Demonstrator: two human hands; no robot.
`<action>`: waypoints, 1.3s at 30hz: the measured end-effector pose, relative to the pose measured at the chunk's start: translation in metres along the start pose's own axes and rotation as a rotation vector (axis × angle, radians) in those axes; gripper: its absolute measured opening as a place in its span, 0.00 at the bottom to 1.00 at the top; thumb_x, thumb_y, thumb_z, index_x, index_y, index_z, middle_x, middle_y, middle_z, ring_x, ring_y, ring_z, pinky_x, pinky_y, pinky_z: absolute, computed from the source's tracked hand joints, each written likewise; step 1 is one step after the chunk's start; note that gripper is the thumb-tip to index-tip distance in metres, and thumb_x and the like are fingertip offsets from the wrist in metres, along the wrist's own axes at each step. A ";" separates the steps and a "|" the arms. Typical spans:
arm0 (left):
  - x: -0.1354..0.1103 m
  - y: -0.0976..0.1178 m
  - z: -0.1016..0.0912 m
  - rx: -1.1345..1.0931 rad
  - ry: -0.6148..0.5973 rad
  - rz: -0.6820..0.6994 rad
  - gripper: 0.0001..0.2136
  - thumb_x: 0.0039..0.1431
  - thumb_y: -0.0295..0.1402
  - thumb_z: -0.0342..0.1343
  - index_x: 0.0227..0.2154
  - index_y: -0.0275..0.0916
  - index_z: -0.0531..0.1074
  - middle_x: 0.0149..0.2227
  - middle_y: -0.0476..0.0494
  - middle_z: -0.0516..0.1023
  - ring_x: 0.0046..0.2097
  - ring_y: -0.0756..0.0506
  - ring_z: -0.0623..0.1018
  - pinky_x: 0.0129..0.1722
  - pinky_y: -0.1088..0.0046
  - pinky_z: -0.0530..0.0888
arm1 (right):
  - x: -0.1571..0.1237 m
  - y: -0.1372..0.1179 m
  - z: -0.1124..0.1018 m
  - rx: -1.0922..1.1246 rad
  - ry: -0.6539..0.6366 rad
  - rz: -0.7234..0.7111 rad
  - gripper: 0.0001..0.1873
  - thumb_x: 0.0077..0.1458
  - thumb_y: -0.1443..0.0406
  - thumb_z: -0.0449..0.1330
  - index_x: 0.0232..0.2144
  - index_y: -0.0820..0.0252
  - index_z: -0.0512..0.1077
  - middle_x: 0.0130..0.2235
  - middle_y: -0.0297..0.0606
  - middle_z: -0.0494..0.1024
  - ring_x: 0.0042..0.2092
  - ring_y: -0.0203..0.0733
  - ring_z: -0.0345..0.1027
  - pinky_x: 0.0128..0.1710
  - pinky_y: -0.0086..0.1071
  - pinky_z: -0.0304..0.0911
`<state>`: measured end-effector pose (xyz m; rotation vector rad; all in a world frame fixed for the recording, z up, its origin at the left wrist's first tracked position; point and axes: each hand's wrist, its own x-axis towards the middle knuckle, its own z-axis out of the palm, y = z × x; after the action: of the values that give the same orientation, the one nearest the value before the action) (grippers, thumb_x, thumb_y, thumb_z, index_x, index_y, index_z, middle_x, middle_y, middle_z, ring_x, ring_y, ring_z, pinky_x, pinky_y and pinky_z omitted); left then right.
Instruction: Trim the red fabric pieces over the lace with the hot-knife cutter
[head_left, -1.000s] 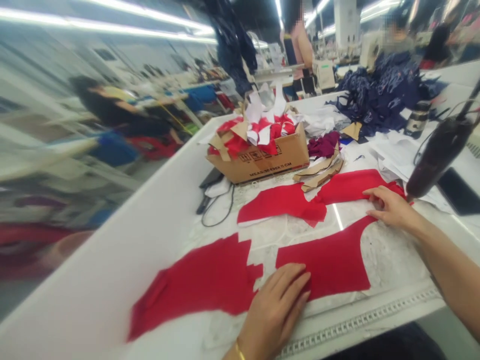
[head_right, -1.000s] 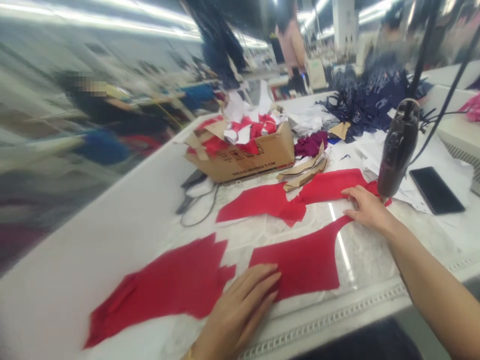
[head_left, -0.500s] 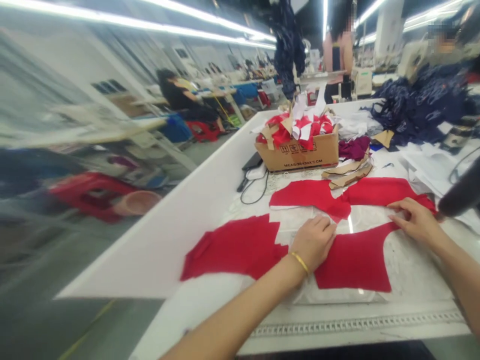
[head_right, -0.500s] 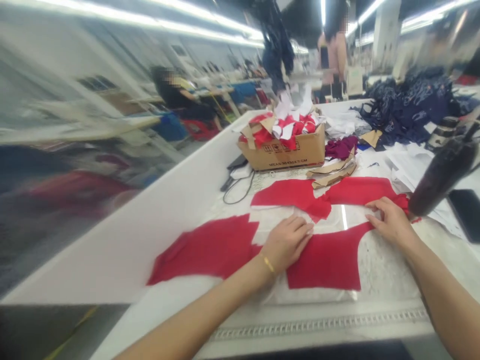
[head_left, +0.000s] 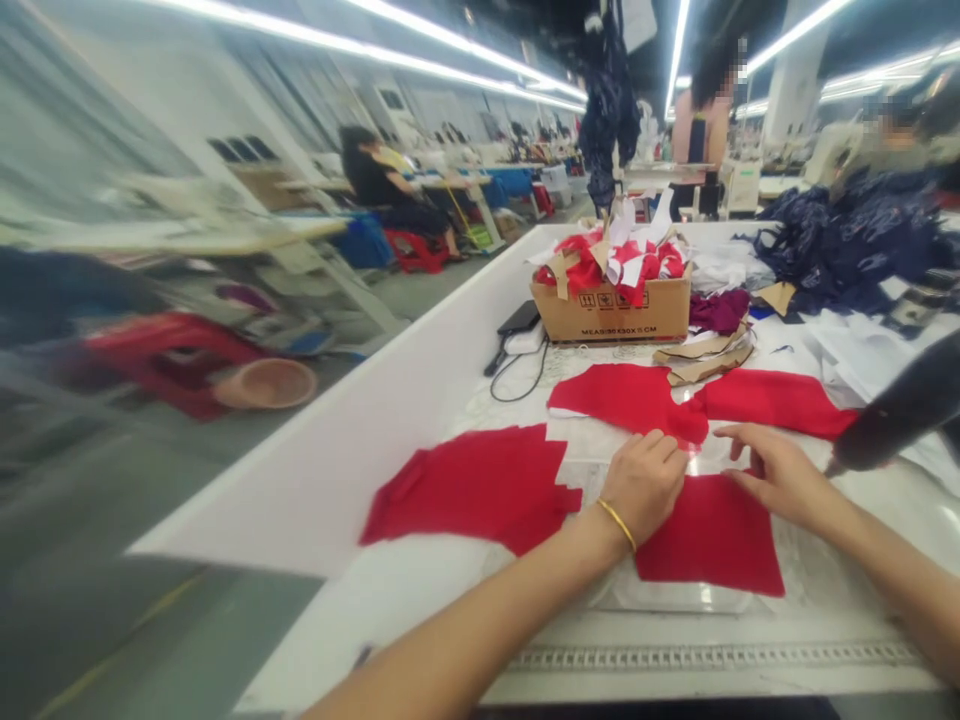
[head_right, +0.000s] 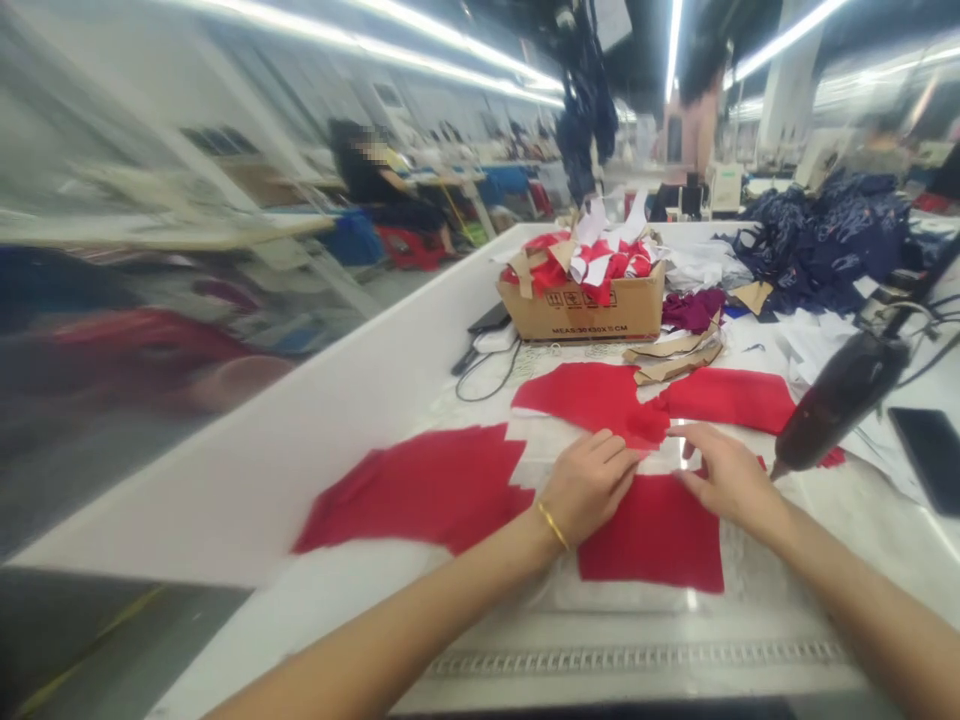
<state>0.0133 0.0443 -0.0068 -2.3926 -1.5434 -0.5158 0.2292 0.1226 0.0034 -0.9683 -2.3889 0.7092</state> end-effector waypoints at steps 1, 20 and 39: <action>-0.002 0.003 -0.002 -0.001 0.010 0.008 0.10 0.69 0.26 0.48 0.34 0.37 0.73 0.32 0.42 0.73 0.37 0.43 0.72 0.37 0.66 0.68 | 0.004 -0.006 0.006 -0.004 -0.016 -0.011 0.23 0.52 0.69 0.60 0.52 0.56 0.74 0.35 0.35 0.78 0.25 0.36 0.64 0.31 0.32 0.65; -0.046 -0.065 -0.048 -0.057 0.117 -0.237 0.10 0.65 0.28 0.49 0.33 0.38 0.76 0.40 0.38 0.75 0.44 0.40 0.74 0.44 0.60 0.73 | -0.047 -0.053 -0.003 -0.022 0.331 -0.401 0.12 0.63 0.68 0.54 0.36 0.55 0.78 0.27 0.36 0.81 0.23 0.37 0.72 0.25 0.29 0.69; -0.032 -0.023 -0.035 -0.768 -0.518 -0.467 0.07 0.60 0.34 0.54 0.28 0.38 0.72 0.26 0.50 0.73 0.29 0.48 0.71 0.31 0.74 0.68 | -0.088 0.009 -0.024 -0.438 0.360 -0.093 0.13 0.63 0.61 0.53 0.30 0.56 0.75 0.21 0.33 0.78 0.17 0.34 0.65 0.20 0.29 0.56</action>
<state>-0.0252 0.0130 0.0120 -2.8528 -2.5396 -0.7197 0.3037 0.0705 -0.0034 -1.0398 -2.2800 -0.0360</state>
